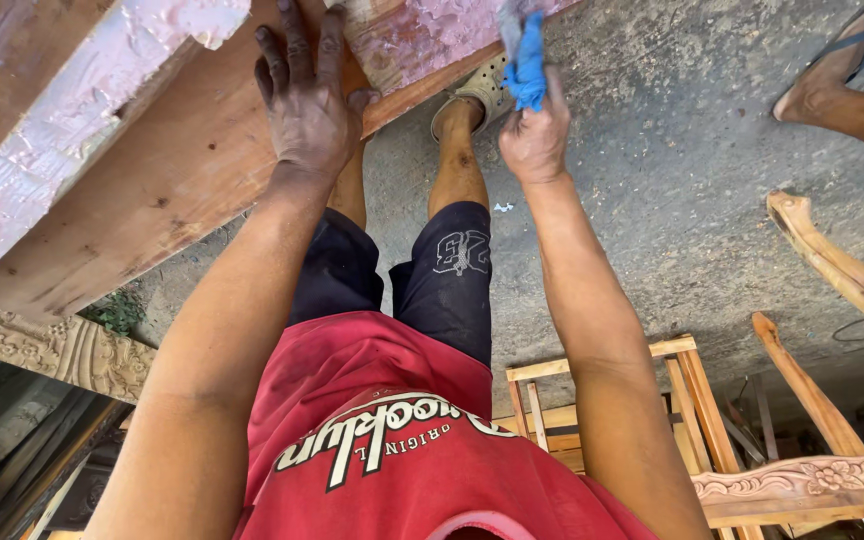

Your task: The person applies pink filler to the edges and seams of a wooden frame using a putty knife. They spread the filler along the top and side edges, then scrape excess material from the surface, working methodically along the frame.

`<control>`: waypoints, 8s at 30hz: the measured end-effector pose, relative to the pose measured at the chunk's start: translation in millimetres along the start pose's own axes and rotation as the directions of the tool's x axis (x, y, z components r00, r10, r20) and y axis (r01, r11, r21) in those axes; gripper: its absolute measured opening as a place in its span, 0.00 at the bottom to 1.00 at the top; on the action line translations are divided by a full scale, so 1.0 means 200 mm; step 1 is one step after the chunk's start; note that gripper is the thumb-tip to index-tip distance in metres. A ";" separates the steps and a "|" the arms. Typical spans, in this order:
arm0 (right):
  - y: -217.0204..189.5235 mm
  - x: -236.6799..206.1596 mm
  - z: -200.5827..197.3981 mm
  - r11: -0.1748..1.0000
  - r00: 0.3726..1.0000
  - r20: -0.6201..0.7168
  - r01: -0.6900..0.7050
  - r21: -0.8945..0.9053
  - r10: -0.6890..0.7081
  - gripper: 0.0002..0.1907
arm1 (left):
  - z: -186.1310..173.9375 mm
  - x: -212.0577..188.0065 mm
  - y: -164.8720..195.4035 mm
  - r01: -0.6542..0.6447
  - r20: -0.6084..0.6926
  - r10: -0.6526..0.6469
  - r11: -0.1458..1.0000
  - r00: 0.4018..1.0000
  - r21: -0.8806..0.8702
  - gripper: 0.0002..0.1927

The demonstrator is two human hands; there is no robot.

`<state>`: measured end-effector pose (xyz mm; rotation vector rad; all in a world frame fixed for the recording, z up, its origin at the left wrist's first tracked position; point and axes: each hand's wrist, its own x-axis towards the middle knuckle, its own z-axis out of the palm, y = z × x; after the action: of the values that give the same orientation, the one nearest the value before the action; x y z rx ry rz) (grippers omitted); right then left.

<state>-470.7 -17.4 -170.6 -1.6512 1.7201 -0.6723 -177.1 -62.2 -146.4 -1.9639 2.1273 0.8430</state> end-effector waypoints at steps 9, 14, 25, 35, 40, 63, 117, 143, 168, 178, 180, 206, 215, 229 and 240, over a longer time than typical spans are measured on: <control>-0.14 -0.03 -0.04 0.997 0.989 0.147 0.013 -0.080 -0.001 0.24 | -0.01 0.03 0.01 0.045 0.070 -0.046 0.999 0.997 0.025 0.51; -0.06 0.11 -0.14 1.000 0.998 -0.059 -0.018 0.009 0.018 0.22 | -0.02 0.04 0.01 0.042 0.077 -0.043 0.999 0.996 0.021 0.50; 0.00 0.23 -0.23 1.000 0.999 -0.035 -0.010 0.025 0.011 0.30 | -0.03 0.04 0.03 0.047 0.051 -0.046 0.999 0.998 -0.028 0.50; -0.13 0.32 -0.15 0.996 0.981 0.176 0.085 -0.007 -0.083 0.32 | -0.08 0.05 0.04 0.036 0.094 -0.034 0.999 0.995 -0.016 0.48; -0.18 0.30 -0.12 0.992 0.969 0.213 0.116 0.049 -0.124 0.36 | -0.06 0.04 0.03 0.065 0.093 -0.062 0.997 0.994 -0.030 0.47; 0.03 0.11 -0.41 0.835 0.936 0.120 -0.350 0.424 0.332 0.15 | 0.05 -0.02 -0.01 0.368 -0.040 -0.411 0.852 0.911 -0.373 0.31; -2.00 1.03 0.30 0.918 0.968 0.036 0.248 -0.310 -0.249 0.12 | -1.71 -0.51 -1.96 0.214 -0.235 -0.174 0.964 0.956 0.157 0.48; -2.07 1.15 0.30 0.931 0.943 0.083 0.332 -0.149 -0.323 0.09 | -1.74 -0.50 -1.99 0.179 -0.191 -0.158 0.979 0.969 0.097 0.53; -2.26 0.97 0.51 0.935 0.902 0.286 0.351 -0.046 -0.324 0.03 | -1.71 -0.48 -2.05 0.164 -0.230 -0.128 0.976 0.965 0.146 0.49; -2.16 1.19 0.25 0.883 0.920 0.196 0.384 -0.269 -0.340 0.07 | -1.73 -0.50 -2.05 0.156 -0.252 -0.120 0.980 0.960 0.126 0.48; -2.17 1.21 0.22 0.834 0.913 0.213 0.405 -0.373 -0.348 0.08 | -1.73 -0.50 -2.04 0.168 -0.235 -0.130 0.974 0.963 0.149 0.50; -2.13 1.13 0.29 0.922 0.947 0.012 0.314 -0.229 -0.320 0.04 | -1.76 -0.51 -2.02 0.153 -0.285 -0.121 0.984 0.951 0.094 0.48; -2.27 1.12 0.35 0.887 0.871 0.240 0.456 -0.069 -0.429 0.07 | -1.78 -0.53 -1.99 0.161 -0.283 -0.125 0.981 0.951 0.110 0.52; -2.36 1.02 0.52 0.787 0.799 0.327 0.582 -0.206 -0.505 0.04 | -1.72 -0.50 -2.04 0.170 -0.289 -0.124 0.976 0.949 0.137 0.50; -2.35 0.93 0.63 0.846 0.821 0.379 0.511 -0.151 -0.427 0.04 | -1.72 -0.50 -2.07 0.145 -0.290 -0.099 0.979 0.952 0.143 0.45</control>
<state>-64.4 -228.8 77.4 -2.2616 1.1862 -0.3663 325.5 -136.2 57.4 -2.2109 2.1075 0.3728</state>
